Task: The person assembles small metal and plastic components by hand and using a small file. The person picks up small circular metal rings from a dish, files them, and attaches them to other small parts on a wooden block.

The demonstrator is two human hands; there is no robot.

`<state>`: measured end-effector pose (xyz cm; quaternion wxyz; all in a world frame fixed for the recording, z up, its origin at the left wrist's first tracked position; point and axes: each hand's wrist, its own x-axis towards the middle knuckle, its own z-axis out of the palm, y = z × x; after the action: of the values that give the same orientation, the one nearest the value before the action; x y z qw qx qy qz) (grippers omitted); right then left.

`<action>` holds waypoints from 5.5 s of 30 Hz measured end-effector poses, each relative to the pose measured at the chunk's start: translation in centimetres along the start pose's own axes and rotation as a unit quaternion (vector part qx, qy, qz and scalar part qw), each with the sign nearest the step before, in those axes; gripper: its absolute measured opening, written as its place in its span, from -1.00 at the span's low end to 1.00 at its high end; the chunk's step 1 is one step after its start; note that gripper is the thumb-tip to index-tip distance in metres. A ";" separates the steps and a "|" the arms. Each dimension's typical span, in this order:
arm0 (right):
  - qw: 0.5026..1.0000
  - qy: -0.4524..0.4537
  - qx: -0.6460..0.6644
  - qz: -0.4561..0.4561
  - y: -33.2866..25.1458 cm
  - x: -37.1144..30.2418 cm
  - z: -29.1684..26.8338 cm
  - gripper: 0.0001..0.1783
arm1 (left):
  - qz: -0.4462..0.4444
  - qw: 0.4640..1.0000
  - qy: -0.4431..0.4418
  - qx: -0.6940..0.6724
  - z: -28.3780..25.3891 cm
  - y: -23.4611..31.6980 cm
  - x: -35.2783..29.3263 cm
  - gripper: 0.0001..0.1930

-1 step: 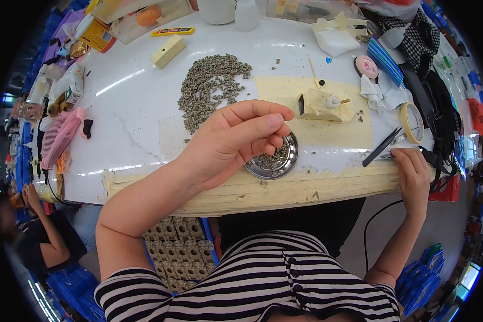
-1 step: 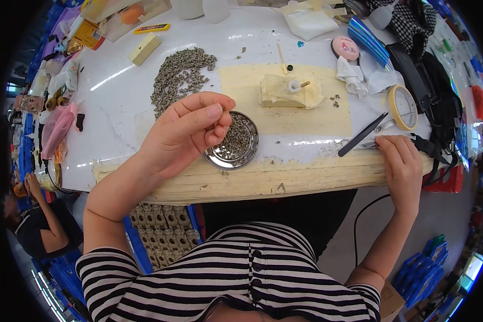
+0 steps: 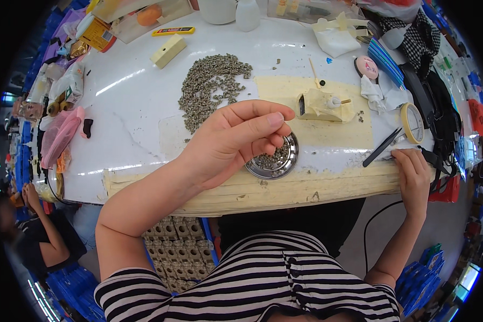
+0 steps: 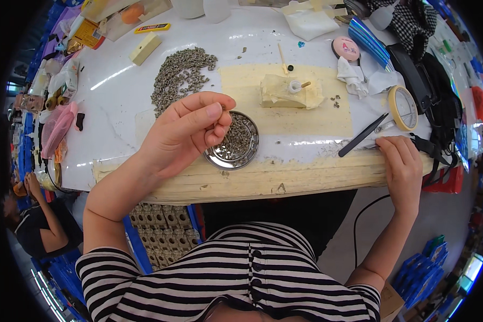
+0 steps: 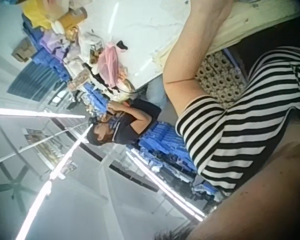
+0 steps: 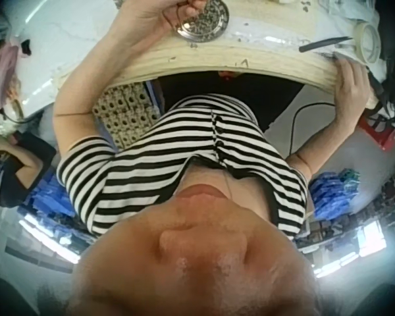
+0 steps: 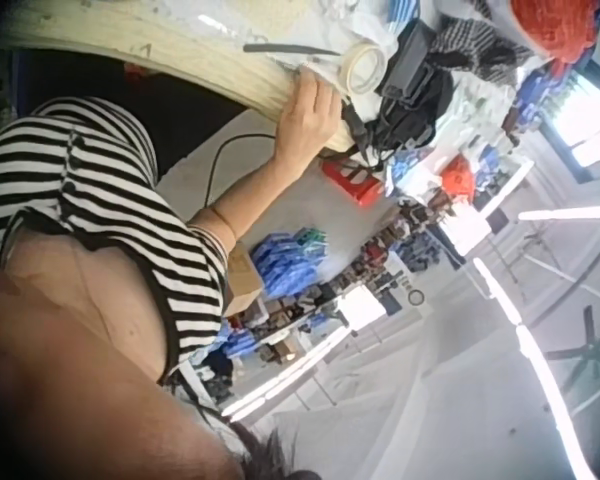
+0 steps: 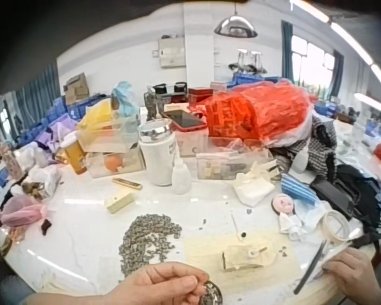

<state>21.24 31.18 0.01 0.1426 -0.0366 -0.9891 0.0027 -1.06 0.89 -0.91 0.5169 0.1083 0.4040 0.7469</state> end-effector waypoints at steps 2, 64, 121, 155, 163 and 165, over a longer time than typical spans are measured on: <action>1.000 -0.006 0.001 -0.002 0.2 -0.4 0.0 -0.86 | 0.002 1.000 -0.010 -0.011 0.0 -0.1 0.0 -0.76; 0.961 0.222 -0.022 -0.162 -12.9 12.2 1.1 -0.64 | 0.001 0.998 0.059 -0.029 0.3 0.2 -0.6 -0.73; 0.948 0.260 -0.023 -0.180 -12.8 11.8 1.4 -0.43 | 0.028 0.998 0.041 -0.028 -0.1 0.6 -0.7 -0.78; 0.968 0.182 0.066 -0.157 -13.0 11.4 1.1 -0.55 | 0.221 0.951 0.059 0.209 0.2 -0.1 -0.5 -0.84; 0.974 0.156 0.084 -0.141 -13.0 11.3 1.1 -0.56 | 0.230 0.942 0.061 0.237 0.2 0.0 -0.5 -0.86; 0.976 0.150 0.071 -0.142 -13.0 11.2 0.9 -0.56 | 0.247 0.938 0.054 0.238 0.1 -0.1 -0.4 -0.85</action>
<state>9.36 19.02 2.52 0.2901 0.1140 -0.9490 0.0470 -0.76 0.66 -0.82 0.2527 0.2839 0.5576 0.7380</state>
